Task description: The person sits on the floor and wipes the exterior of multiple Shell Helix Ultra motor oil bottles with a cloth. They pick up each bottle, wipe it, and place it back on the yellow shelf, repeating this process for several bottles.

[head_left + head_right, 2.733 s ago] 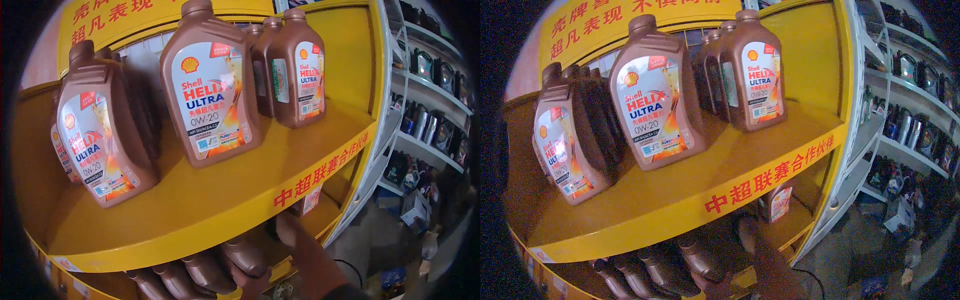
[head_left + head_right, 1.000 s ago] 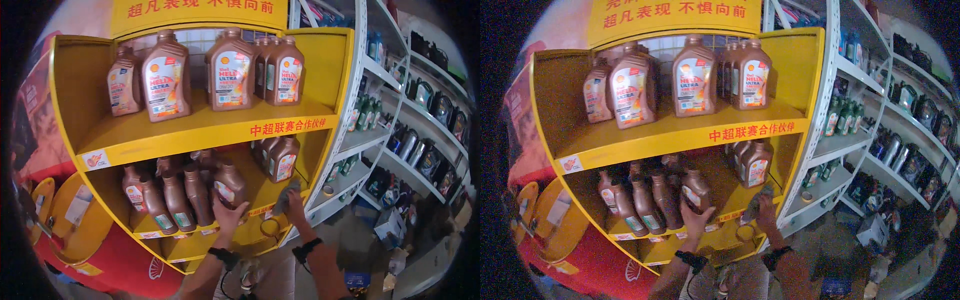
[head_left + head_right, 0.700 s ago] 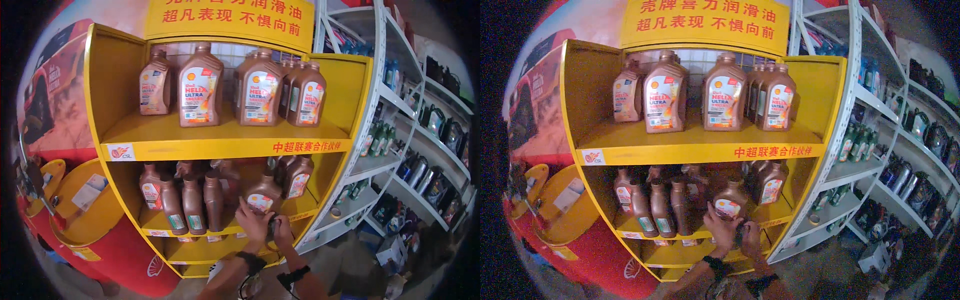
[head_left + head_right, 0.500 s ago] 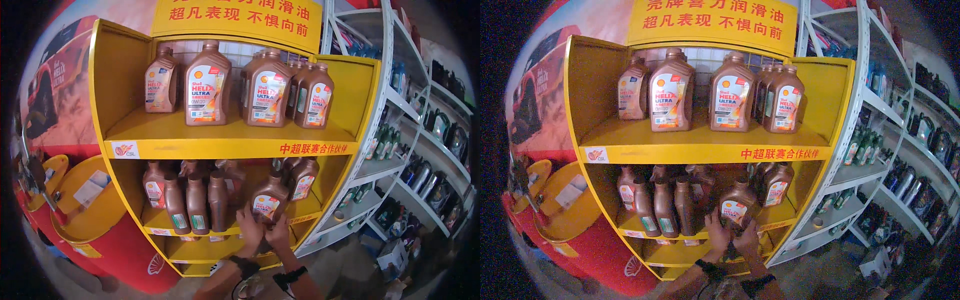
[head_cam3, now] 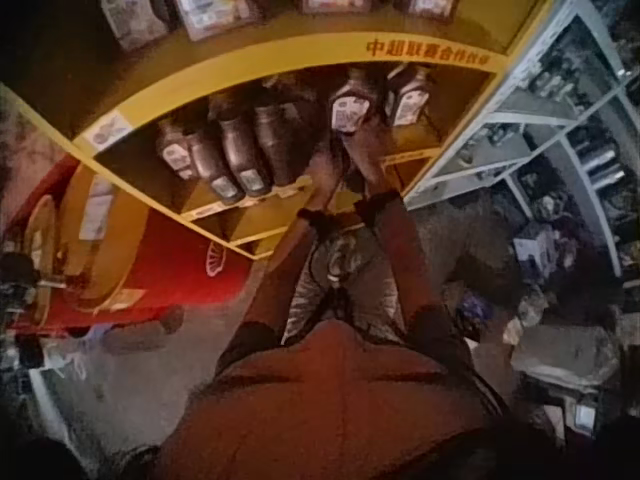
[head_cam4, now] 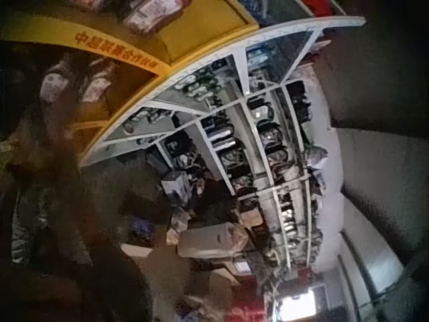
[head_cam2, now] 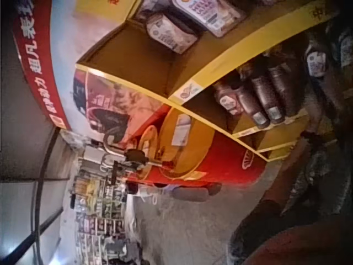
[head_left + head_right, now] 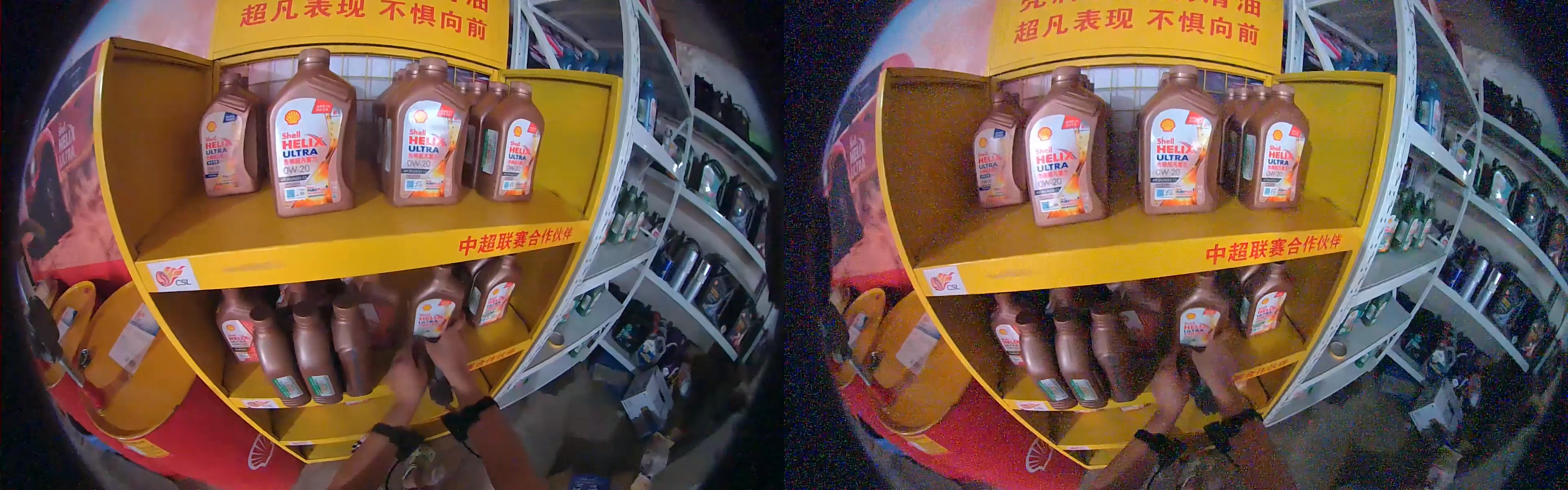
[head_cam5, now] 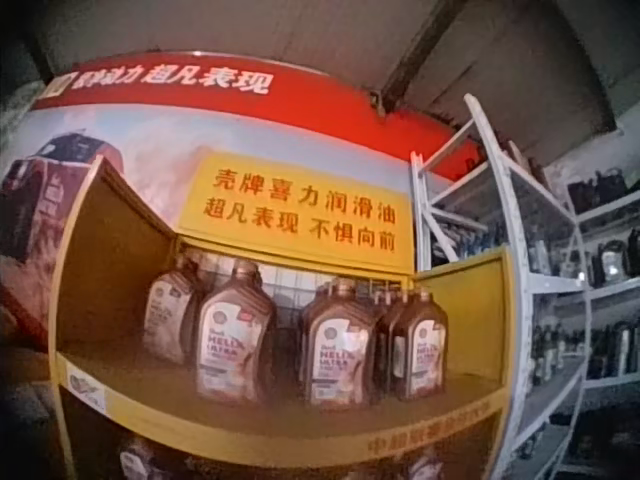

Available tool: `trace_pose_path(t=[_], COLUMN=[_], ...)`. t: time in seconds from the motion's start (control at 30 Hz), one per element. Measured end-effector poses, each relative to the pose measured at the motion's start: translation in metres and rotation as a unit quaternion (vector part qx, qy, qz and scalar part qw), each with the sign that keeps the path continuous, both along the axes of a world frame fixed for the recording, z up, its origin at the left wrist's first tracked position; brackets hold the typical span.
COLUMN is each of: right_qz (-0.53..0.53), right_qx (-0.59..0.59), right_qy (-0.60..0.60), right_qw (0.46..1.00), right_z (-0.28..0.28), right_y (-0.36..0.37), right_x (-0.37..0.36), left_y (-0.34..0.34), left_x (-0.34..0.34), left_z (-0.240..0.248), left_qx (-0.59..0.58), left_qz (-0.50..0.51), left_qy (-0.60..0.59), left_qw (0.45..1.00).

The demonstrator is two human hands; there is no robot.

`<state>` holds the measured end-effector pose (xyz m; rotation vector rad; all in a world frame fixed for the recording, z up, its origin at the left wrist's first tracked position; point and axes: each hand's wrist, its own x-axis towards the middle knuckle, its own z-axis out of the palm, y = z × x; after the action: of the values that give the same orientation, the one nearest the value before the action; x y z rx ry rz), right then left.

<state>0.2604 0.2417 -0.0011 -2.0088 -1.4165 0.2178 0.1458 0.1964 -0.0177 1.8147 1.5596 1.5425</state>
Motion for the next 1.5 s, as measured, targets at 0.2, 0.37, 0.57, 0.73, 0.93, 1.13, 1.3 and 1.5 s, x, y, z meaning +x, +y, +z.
trace_pose_path(t=[0.2, 0.37, 0.57, 0.73, 0.93, 1.13, 1.3, 1.5], right_qz=[0.014, -0.046, 0.106, 0.151, 0.203, 0.203, 0.260, 0.212], right_qx=[0.143, 0.372, 0.295, 0.184, 0.305, 0.211, 0.020, 0.197], right_qy=[0.011, -0.219, 0.238, 0.478, 0.180, 0.150, 0.210, 0.204], right_qw=[0.990, 0.901, 0.919, 0.845, 0.913, 0.944, 0.942, 0.935], right_z=[0.012, -0.007, -0.075, -0.029, 0.018, -0.029, 0.029, -0.022], right_y=[0.012, -0.008, -0.025, -0.119, -0.135, -0.072, -0.078, -0.059], right_x=[-0.010, -0.017, 0.003, -0.106, -0.157, -0.158, -0.118, -0.113], left_y=[-0.007, -0.013, -0.048, -0.093, -0.141, -0.122, -0.054, 0.024], left_x=[-0.017, -0.030, -0.016, -0.030, -0.117, -0.185, -0.253, -0.282], left_z=[0.002, -0.019, -0.037, -0.048, -0.013, 0.036, 0.003, -0.037], left_qx=[0.073, 0.059, 0.044, 0.028, 0.068, 0.184, 0.099, 0.057], left_qz=[-0.113, -0.168, -0.155, -0.094, 0.015, 0.134, 0.084, 0.056], left_qy=[-0.023, 0.061, -0.043, -0.242, -0.379, -0.424, -0.391, -0.373], left_qw=[0.991, 0.982, 0.986, 0.965, 0.923, 0.877, 0.911, 0.924])
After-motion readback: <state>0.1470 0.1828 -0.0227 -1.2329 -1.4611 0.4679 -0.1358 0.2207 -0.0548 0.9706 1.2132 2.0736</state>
